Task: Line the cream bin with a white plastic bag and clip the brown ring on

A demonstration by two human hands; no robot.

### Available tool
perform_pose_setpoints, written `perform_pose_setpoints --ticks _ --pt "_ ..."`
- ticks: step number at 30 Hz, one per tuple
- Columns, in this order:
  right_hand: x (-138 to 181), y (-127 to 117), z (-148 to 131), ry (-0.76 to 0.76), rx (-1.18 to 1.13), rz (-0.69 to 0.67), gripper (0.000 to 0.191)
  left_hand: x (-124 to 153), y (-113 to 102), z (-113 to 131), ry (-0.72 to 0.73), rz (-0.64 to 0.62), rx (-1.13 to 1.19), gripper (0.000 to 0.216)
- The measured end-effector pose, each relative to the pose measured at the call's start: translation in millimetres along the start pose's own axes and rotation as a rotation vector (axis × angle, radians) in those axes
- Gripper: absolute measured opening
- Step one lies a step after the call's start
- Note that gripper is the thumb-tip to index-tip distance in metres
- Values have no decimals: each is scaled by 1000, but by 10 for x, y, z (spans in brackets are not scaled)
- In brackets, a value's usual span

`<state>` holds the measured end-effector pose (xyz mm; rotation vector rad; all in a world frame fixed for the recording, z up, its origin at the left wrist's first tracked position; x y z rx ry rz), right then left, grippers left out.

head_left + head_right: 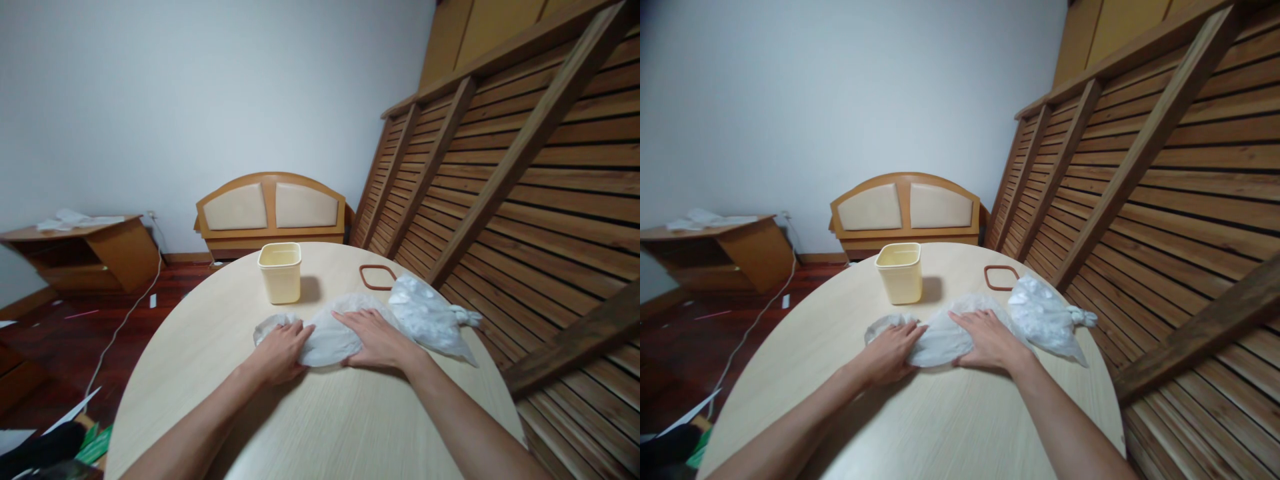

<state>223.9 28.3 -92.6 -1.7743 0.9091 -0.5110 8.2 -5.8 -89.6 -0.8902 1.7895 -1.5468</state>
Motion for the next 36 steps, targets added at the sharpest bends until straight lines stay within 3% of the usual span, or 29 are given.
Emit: perform_pose_setpoints --ticks 5,12,17,24,28,31,36 --pt "60 -151 111 -8 53 108 85 34 -15 -165 -30 28 -26 87" --pt "67 -229 232 -62 -85 102 68 56 -66 -382 38 113 342 35" --pt "67 -292 190 -112 -231 178 64 86 -180 -565 -113 386 836 33" --pt "-191 -450 216 -156 -425 434 63 125 -474 -825 -329 669 1516 35" --pt "-481 -768 82 -179 -354 651 41 65 -843 -1034 -418 940 1538 38" --pt "-776 -1006 -117 -247 -320 698 26 61 -1142 -1151 -419 1179 1511 50" --pt "-1288 -1176 -408 -303 -233 752 43 134 -1365 -1240 -411 1418 1421 44"
Point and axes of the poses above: each hand's wrist, its own x-axis away from the middle knuckle, its own y-axis out of the palm, z = x × y, the point moved 4 cm from there along -x, towards the middle knuckle, and after that the axes turned 9 degrees about -x, right-handed, at the moved point
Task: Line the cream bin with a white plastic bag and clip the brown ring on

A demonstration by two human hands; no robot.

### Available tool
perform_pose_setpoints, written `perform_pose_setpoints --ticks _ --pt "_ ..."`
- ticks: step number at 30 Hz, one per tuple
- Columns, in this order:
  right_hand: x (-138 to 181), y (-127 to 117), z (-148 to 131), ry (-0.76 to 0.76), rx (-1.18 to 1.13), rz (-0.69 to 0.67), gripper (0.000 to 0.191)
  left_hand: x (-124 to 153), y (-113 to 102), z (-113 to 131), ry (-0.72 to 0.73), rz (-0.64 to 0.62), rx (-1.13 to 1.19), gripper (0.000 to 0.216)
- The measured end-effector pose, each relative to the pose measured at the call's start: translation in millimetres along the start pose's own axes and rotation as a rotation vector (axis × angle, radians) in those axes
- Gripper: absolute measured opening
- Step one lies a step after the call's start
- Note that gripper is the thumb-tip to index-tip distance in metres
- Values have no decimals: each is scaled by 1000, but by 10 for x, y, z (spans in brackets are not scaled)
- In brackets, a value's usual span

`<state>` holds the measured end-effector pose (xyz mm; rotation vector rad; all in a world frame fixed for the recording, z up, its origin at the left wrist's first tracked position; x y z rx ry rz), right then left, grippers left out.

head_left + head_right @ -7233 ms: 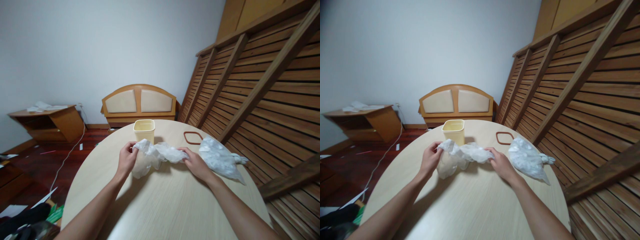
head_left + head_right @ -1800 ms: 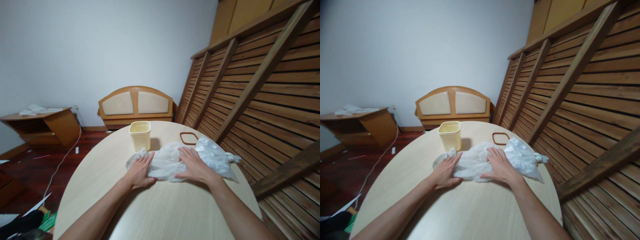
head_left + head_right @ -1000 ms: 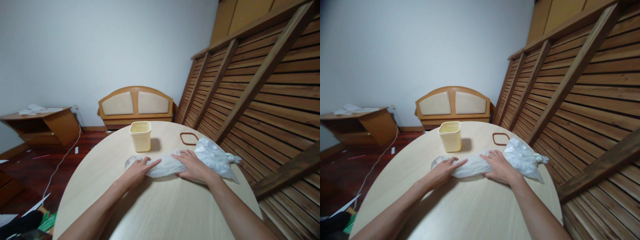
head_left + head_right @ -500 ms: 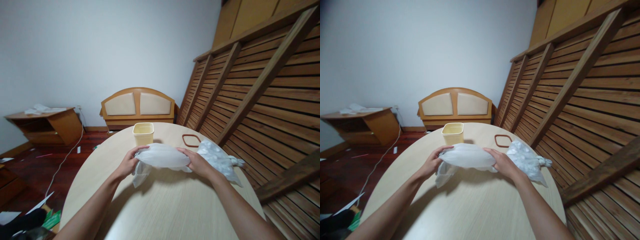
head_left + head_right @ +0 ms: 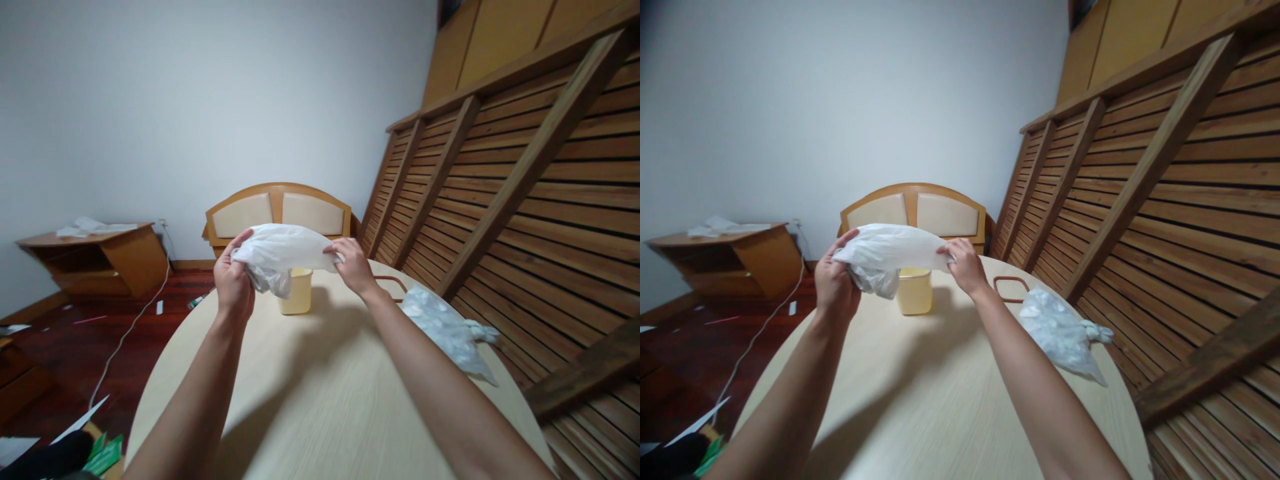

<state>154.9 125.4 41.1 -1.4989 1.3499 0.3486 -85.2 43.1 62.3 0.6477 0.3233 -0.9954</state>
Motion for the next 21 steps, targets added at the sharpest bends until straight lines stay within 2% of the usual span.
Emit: perform_pose_setpoints --ticks 6,11,17,21 --pt "-140 429 146 79 -11 -56 35 -115 -182 -73 45 94 -30 41" --pt "-9 615 180 87 -51 -157 32 -202 -255 -203 -75 61 -156 46" --pt "148 644 47 33 -47 -261 9 -152 -170 -253 -167 -30 -234 57" --pt "237 508 -82 26 -30 -299 7 -61 -82 -191 -186 -134 -371 67"
Point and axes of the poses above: each hand's wrist, its own x-axis away from the middle knuckle, its own y-axis out of the palm, z = x × y, the point moved 4 cm from there along -x, towards the middle knuckle, and after that the axes turned 9 degrees about -x, right-handed, at the moved point
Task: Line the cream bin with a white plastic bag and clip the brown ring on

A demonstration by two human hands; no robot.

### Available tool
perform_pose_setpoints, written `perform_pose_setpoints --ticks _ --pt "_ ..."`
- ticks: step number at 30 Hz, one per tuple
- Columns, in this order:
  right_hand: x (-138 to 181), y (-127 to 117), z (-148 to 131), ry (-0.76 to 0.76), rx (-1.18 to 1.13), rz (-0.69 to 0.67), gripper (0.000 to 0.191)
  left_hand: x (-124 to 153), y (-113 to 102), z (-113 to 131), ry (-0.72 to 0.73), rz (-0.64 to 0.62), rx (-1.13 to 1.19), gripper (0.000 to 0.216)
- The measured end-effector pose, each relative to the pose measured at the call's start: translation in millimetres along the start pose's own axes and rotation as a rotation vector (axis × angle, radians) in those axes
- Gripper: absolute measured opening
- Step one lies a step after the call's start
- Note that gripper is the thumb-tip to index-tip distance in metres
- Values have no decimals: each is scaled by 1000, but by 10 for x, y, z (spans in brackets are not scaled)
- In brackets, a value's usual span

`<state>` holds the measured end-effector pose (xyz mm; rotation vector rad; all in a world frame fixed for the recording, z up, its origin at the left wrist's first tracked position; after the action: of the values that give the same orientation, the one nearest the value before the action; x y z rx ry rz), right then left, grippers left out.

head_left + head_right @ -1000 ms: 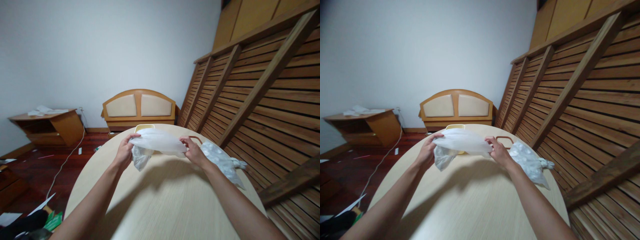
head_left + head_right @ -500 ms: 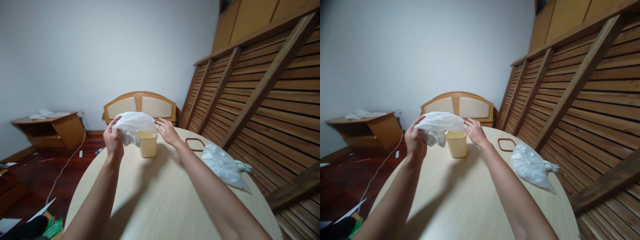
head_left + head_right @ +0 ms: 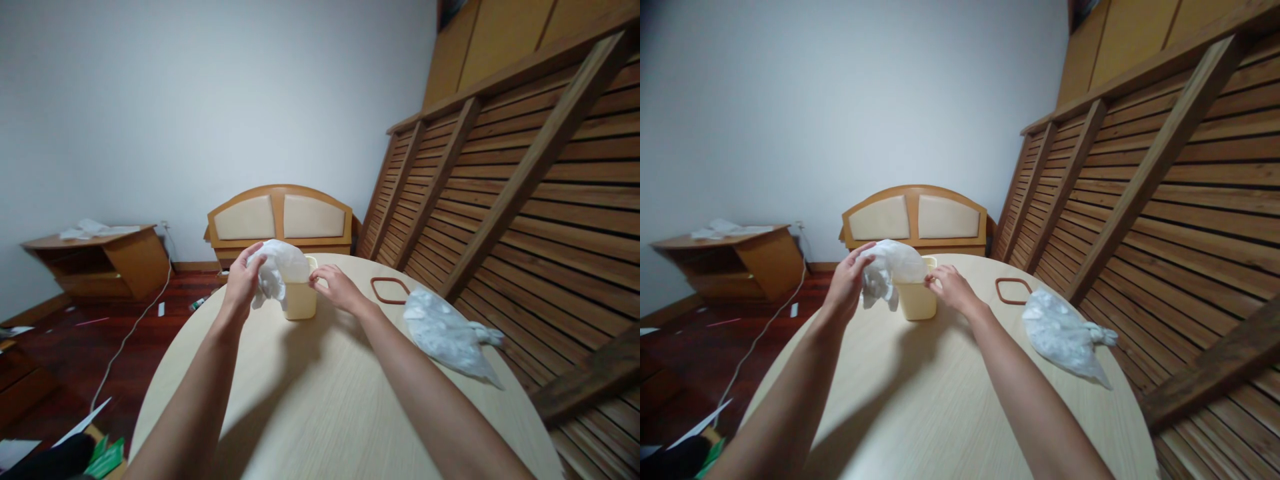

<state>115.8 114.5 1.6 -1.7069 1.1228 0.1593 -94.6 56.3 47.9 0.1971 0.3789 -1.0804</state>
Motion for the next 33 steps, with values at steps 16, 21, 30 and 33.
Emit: perform_pose_setpoints --ticks 16,21,30,33 --pt "767 -809 -531 304 -70 -191 55 586 383 386 399 -294 -696 34" --pt "778 -911 -652 265 -23 -168 75 764 522 385 409 -492 -796 31" --pt "722 -687 -538 130 -48 -267 78 921 661 389 530 -758 -815 33" --pt "718 -627 -454 164 -42 -308 47 887 587 425 572 -742 -833 42"
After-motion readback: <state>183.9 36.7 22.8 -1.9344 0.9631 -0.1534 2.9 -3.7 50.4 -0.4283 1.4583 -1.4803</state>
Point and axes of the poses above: each hand's wrist, its own x-axis away from the middle knuckle, its own y-axis out of the palm, z = x × y, the point moved 4 cm from there along -x, towards the middle knuckle, and after that the axes turned 9 degrees about -x, right-handed, at the moved point
